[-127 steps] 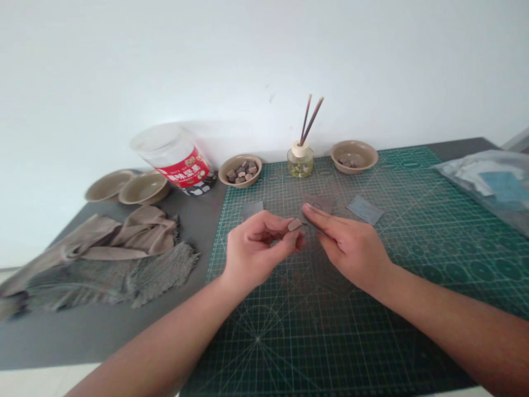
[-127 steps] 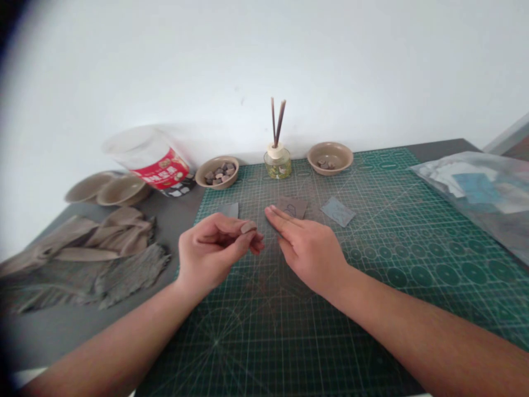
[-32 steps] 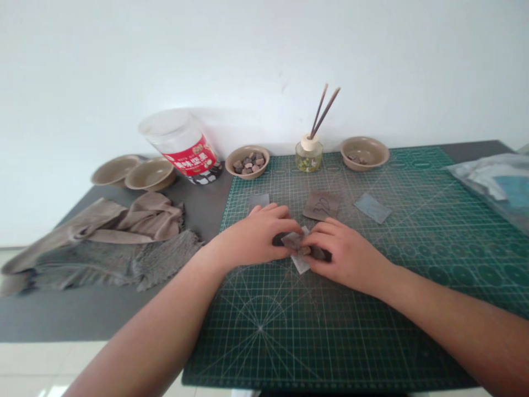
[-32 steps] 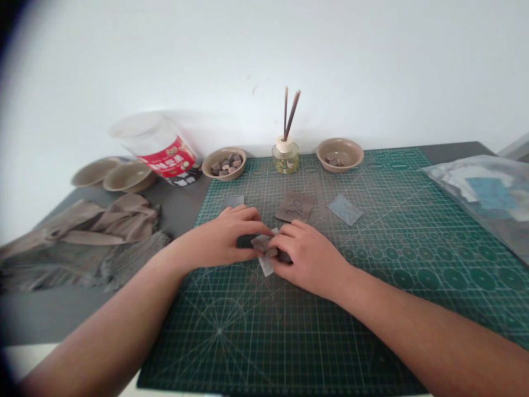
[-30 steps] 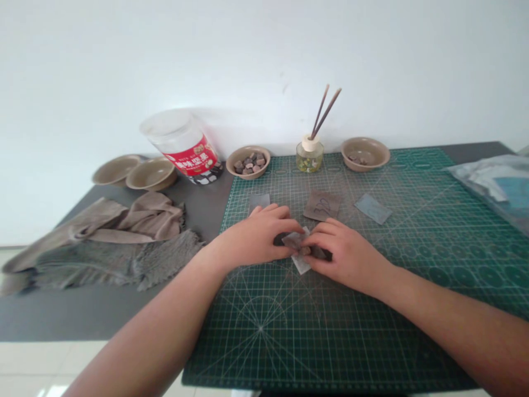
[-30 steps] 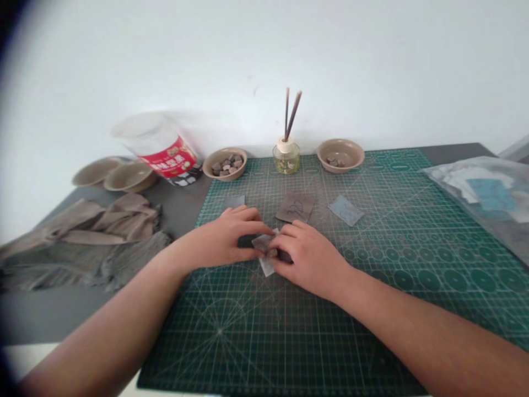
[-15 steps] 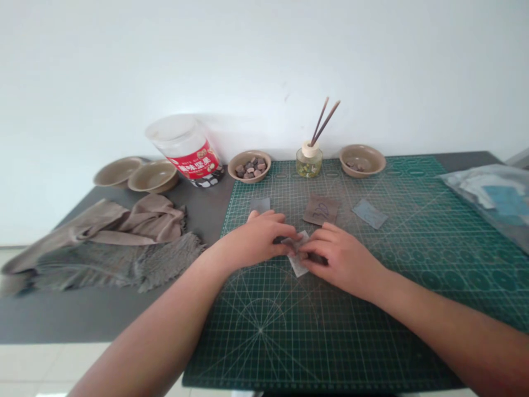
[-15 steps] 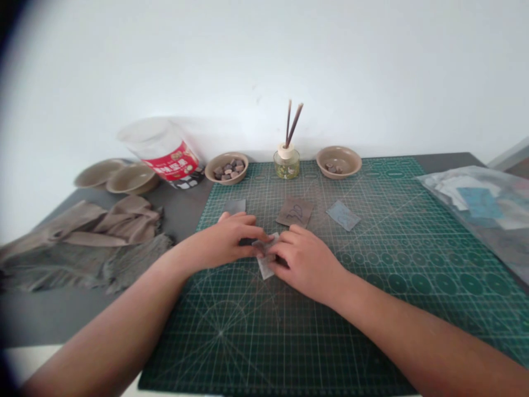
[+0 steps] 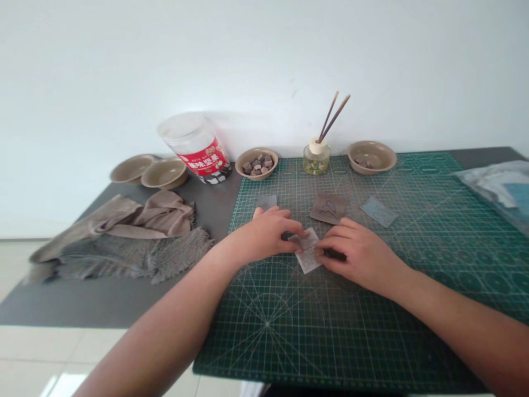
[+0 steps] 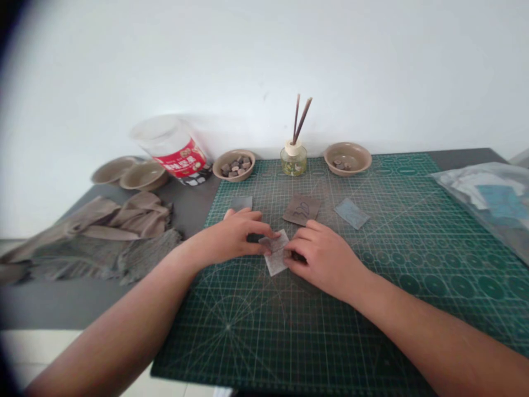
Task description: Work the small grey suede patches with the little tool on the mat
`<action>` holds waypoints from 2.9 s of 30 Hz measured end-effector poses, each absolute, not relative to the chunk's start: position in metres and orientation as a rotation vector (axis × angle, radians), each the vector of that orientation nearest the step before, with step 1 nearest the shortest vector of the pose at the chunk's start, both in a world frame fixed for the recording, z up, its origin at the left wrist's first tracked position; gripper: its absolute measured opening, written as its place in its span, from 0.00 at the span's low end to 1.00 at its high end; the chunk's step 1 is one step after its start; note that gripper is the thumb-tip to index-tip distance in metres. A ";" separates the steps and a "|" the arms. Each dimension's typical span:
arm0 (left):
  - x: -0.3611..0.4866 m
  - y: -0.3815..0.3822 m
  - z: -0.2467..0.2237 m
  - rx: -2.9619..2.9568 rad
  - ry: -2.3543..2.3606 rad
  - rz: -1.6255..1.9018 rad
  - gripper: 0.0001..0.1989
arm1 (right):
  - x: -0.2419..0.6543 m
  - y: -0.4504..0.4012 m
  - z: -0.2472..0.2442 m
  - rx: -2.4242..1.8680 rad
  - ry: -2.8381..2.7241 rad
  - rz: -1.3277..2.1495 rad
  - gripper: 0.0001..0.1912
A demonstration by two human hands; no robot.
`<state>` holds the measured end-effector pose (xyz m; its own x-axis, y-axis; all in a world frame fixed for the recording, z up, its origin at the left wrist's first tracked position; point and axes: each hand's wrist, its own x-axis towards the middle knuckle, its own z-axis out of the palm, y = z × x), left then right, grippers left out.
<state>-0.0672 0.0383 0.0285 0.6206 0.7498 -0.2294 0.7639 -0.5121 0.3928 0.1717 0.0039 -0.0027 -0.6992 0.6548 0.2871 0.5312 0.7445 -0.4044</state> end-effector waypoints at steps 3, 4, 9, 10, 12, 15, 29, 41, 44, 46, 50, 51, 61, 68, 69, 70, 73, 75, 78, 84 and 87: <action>-0.068 0.039 0.025 2.390 1.210 -0.014 0.14 | 0.171 0.005 -0.003 -0.877 -2.537 0.415 0.08; -0.068 0.039 0.024 2.389 1.209 -0.005 0.14 | 0.171 0.005 -0.002 -0.858 -2.553 0.421 0.08; -0.069 0.040 0.023 2.377 1.206 -0.008 0.16 | 0.171 0.010 -0.003 -0.895 -2.556 0.411 0.08; -0.069 0.040 0.023 2.377 1.211 -0.006 0.16 | 0.170 0.011 -0.004 -0.912 -2.539 0.412 0.09; -0.069 0.040 0.024 2.378 1.214 0.000 0.15 | 0.168 0.011 -0.004 -0.913 -2.519 0.440 0.08; -0.069 0.039 0.023 2.376 1.212 -0.007 0.16 | 0.169 0.009 -0.003 -0.875 -2.531 0.505 0.07; -0.068 0.039 0.028 2.318 1.231 -0.064 0.17 | 0.178 0.017 -0.004 -0.946 -2.496 0.526 0.08; -0.068 0.038 0.031 2.324 1.227 -0.065 0.16 | 0.170 0.012 -0.003 -0.932 -2.514 0.420 0.06; -0.068 0.037 0.032 2.330 1.226 -0.071 0.16 | 0.169 0.012 -0.003 -0.932 -2.520 0.428 0.05; -0.068 0.037 0.032 2.349 1.219 -0.074 0.15 | 0.169 0.010 -0.002 -0.879 -2.535 0.462 0.05; -0.069 0.036 0.030 2.382 1.226 -0.071 0.15 | 0.168 0.007 -0.002 -0.952 -2.520 0.408 0.07; -0.069 0.036 0.030 2.386 1.233 -0.072 0.16 | 0.168 0.006 -0.002 -0.971 -2.514 0.403 0.06; -0.068 0.038 0.026 2.375 1.250 -0.072 0.15 | 0.165 0.015 -0.007 -1.046 -2.485 0.410 0.08; -0.068 0.038 0.027 2.358 1.249 -0.081 0.16 | 0.166 0.011 -0.001 -0.902 -2.548 0.450 0.03; -0.068 0.038 0.027 2.354 1.244 -0.082 0.17 | 0.168 0.011 0.000 -0.890 -2.561 0.453 0.03; -0.068 0.038 0.027 2.354 1.241 -0.084 0.17 | 0.169 0.011 0.001 -0.898 -2.564 0.443 0.03; -0.068 0.038 0.027 2.363 1.247 -0.087 0.17 | 0.170 0.012 0.001 -0.955 -2.522 0.401 0.03; -0.068 0.039 0.027 2.362 1.252 -0.090 0.17 | 0.170 0.011 0.000 -0.906 -2.532 0.427 0.02; -0.068 0.038 0.027 2.352 1.242 -0.099 0.17 | 0.170 0.011 -0.002 -0.852 -2.554 0.473 0.04; -0.069 0.038 0.025 2.362 1.241 -0.086 0.17 | 0.166 0.008 -0.003 -0.837 -2.542 0.497 0.02; -0.069 0.038 0.025 2.347 1.239 -0.087 0.17 | 0.166 0.006 -0.003 -0.826 -2.551 0.517 0.04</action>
<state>-0.0687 0.0384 0.0253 0.5878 0.7617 -0.2726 0.7923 -0.4740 0.3841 0.1664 0.0063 -0.0028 -0.7417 0.6170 0.2630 0.4659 0.7560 -0.4597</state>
